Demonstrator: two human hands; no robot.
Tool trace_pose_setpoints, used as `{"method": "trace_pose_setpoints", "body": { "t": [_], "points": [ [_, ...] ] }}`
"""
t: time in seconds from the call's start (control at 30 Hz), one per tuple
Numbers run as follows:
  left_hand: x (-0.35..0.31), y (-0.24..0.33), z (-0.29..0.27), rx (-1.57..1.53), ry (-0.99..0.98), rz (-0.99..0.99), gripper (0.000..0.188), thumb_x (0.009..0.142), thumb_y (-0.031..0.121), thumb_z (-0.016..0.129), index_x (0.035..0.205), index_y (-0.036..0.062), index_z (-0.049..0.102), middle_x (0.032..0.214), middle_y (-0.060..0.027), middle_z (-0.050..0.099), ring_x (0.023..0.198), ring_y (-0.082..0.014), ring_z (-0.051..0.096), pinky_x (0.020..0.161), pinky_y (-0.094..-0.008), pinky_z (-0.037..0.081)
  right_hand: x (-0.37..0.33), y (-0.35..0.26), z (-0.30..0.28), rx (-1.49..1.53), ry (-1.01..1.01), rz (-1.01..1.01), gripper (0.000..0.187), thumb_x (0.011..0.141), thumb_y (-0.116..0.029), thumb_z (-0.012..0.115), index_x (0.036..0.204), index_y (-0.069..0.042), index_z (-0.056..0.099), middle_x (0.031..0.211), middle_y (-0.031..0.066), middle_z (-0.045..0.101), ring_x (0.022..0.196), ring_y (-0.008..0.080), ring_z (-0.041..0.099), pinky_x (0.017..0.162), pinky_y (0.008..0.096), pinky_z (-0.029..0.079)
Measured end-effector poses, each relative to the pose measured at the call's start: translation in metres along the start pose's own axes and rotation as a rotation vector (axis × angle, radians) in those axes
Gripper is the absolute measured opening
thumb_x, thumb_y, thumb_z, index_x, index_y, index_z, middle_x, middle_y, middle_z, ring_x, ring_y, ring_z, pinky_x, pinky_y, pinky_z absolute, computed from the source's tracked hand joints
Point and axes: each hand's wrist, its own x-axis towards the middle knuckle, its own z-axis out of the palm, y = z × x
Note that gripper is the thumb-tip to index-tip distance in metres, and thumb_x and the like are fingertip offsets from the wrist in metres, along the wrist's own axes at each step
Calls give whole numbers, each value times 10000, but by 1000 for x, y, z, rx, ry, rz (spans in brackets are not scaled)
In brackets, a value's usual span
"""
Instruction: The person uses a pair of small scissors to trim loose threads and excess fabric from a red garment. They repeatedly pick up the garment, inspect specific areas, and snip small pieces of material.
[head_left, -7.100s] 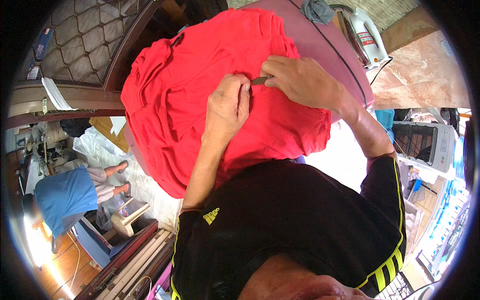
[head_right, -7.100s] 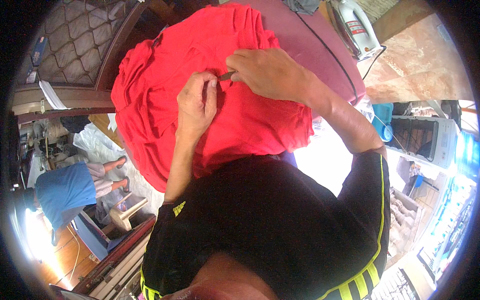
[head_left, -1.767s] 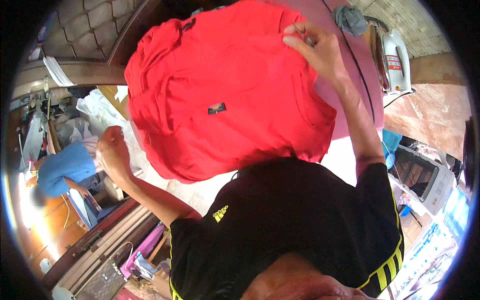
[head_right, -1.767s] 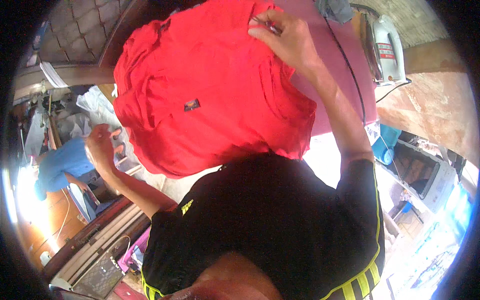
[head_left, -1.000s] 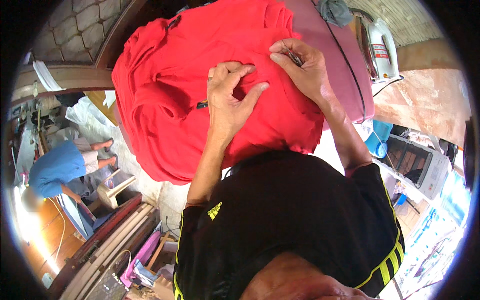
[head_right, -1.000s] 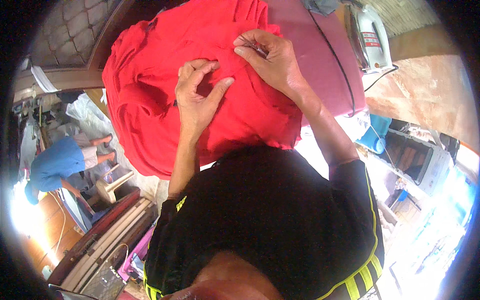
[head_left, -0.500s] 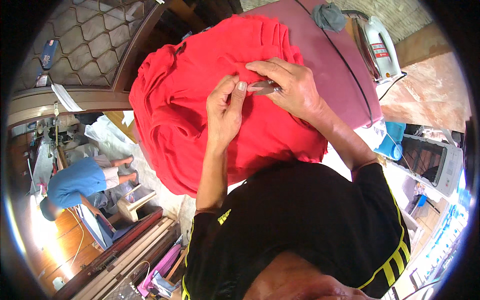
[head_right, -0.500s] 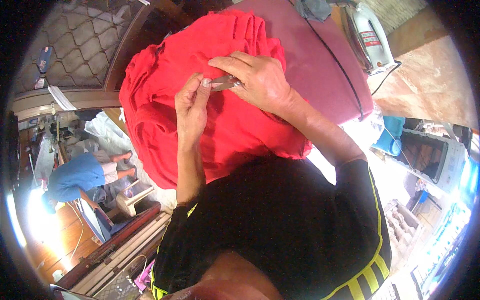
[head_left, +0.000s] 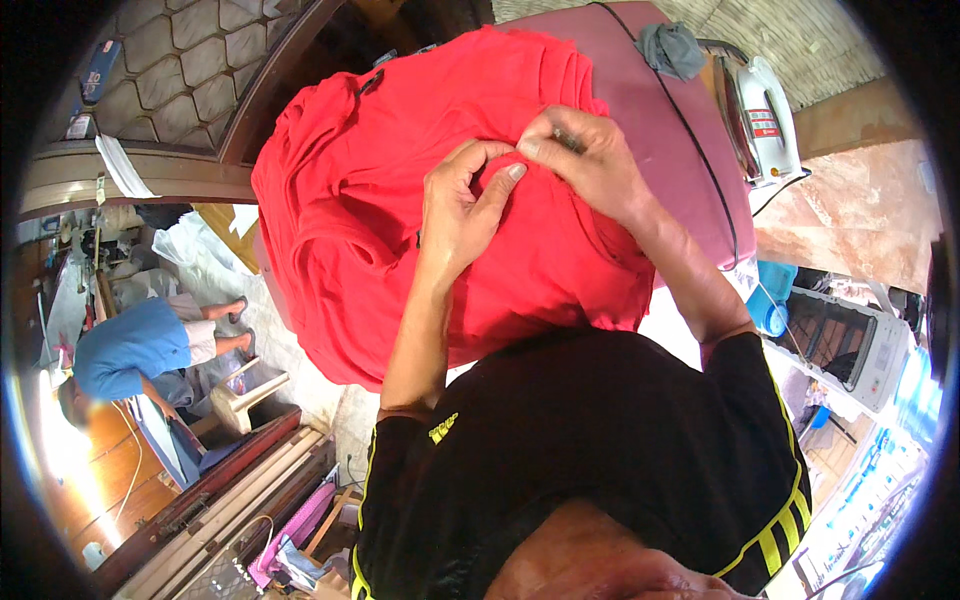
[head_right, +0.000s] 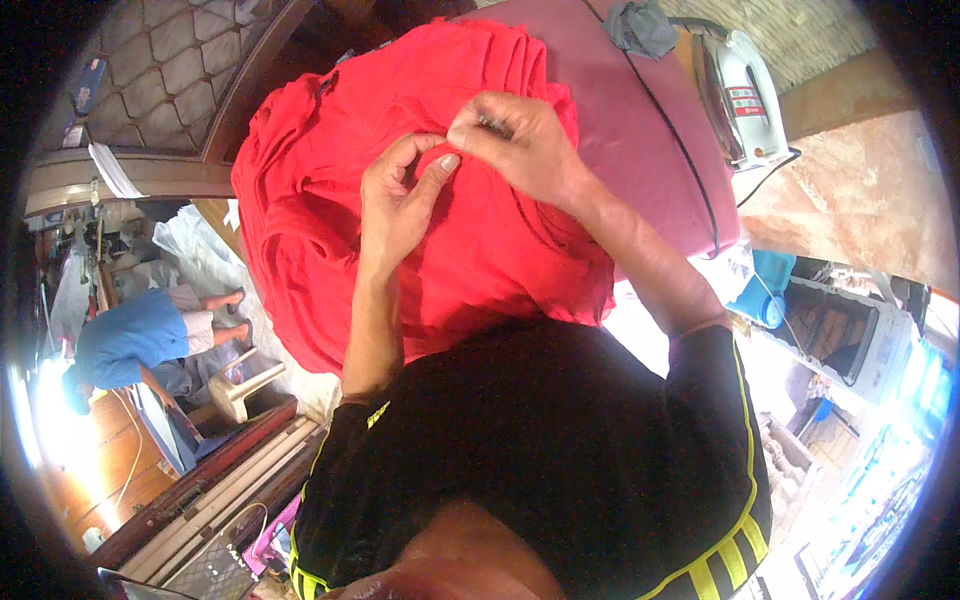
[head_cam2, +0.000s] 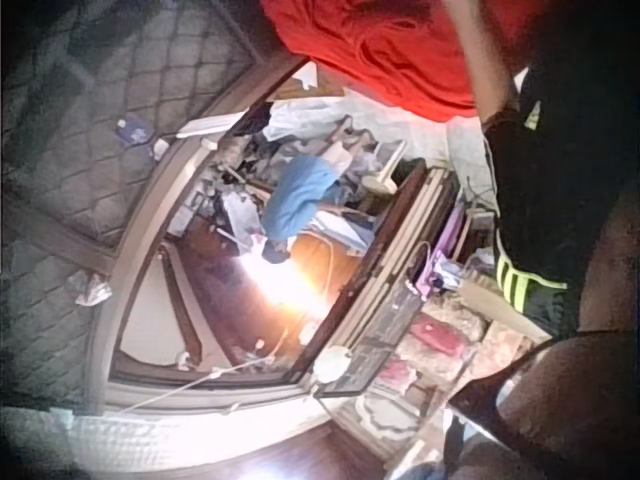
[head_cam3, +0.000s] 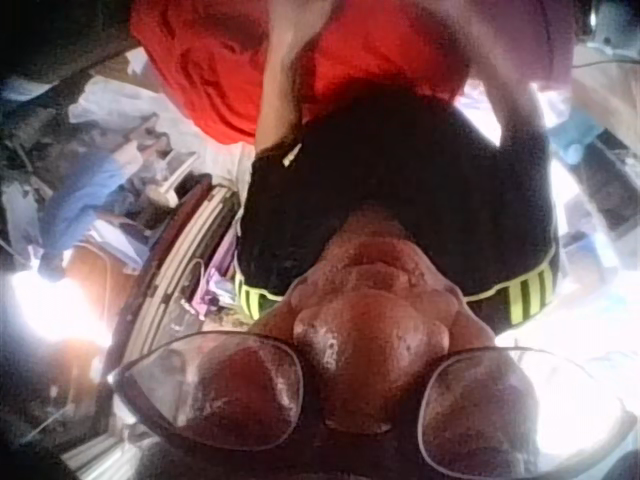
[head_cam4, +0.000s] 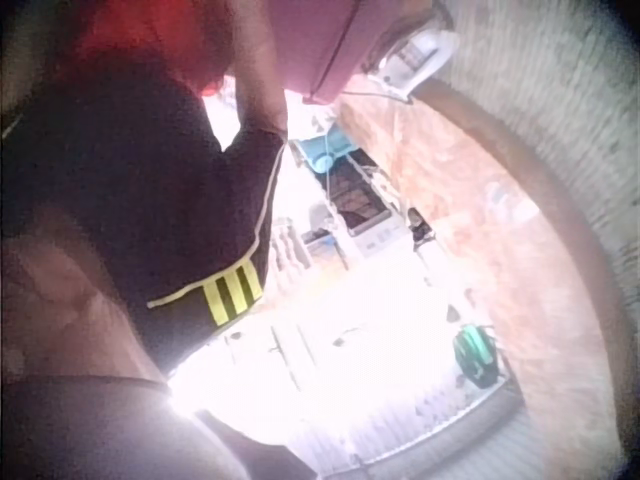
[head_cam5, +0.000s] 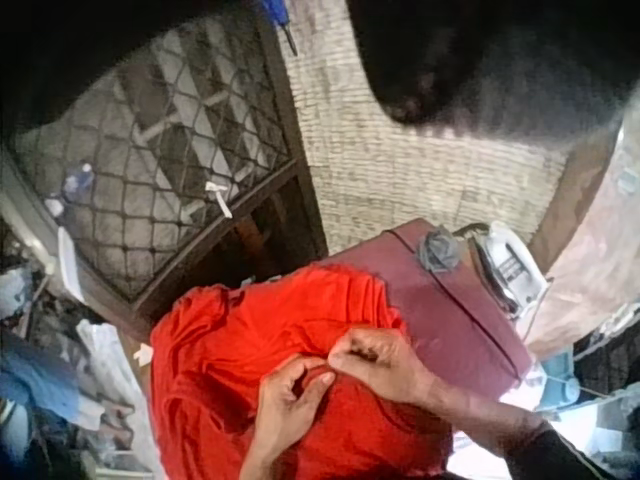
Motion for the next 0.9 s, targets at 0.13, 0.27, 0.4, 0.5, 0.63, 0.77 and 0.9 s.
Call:
{"method": "trace_pose_setpoints", "body": {
  "t": [0.13,0.27,0.4,0.5,0.63,0.77,0.9],
  "points": [
    [0,-9,0,-198,4,-54,126,858,29,682,970,-30,673,880,-88,682,832,-158,626,787,-284,485,6,0,-25,-58,-52,-27,153,939,-164,618,977,-16,608,831,19,623,814,96,570,747,281,466],
    [-1,-12,-4,-233,-53,-64,123,896,27,665,1010,-18,670,924,-28,660,869,-98,589,809,-249,472,2,-20,-39,-298,-228,-57,183,970,-164,538,1090,-30,572,865,48,630,818,145,584,760,313,464],
    [-2,-13,1,-246,-25,-42,139,864,27,688,989,-30,670,898,-79,684,835,-133,607,799,-267,477,4,-24,-35,-519,-332,-59,222,986,-242,513,1071,-42,554,904,117,657,852,252,655,754,355,491],
    [-1,-15,3,-303,-13,-12,141,881,22,683,1012,-25,664,908,-44,681,850,-109,596,804,-246,474,7,-31,-28,-492,-330,-34,217,985,-225,514,1082,-35,552,860,90,631,819,203,630,743,346,485],
    [-2,-7,-1,-438,-10,-137,139,900,-6,664,1038,-18,662,947,-2,654,901,-77,584,835,-229,473,-1,-10,-34,-173,-115,10,220,962,-144,535,1151,-34,554,871,-13,522,816,97,468,756,280,412],
    [-1,-8,-1,-427,19,-150,189,881,-43,663,1069,-23,654,971,-20,655,930,-95,589,872,-243,470,-25,4,-40,-135,-86,36,392,883,-50,663,1246,-80,517,794,-35,464,766,82,462,717,256,402],
    [1,3,0,-345,29,-80,230,864,-82,652,1088,-26,651,1001,-37,656,963,-113,590,905,-258,463,-25,12,-13,111,156,-53,402,864,-45,693,1236,-77,544,847,-44,503,814,53,496,770,224,447]
  ]
}}
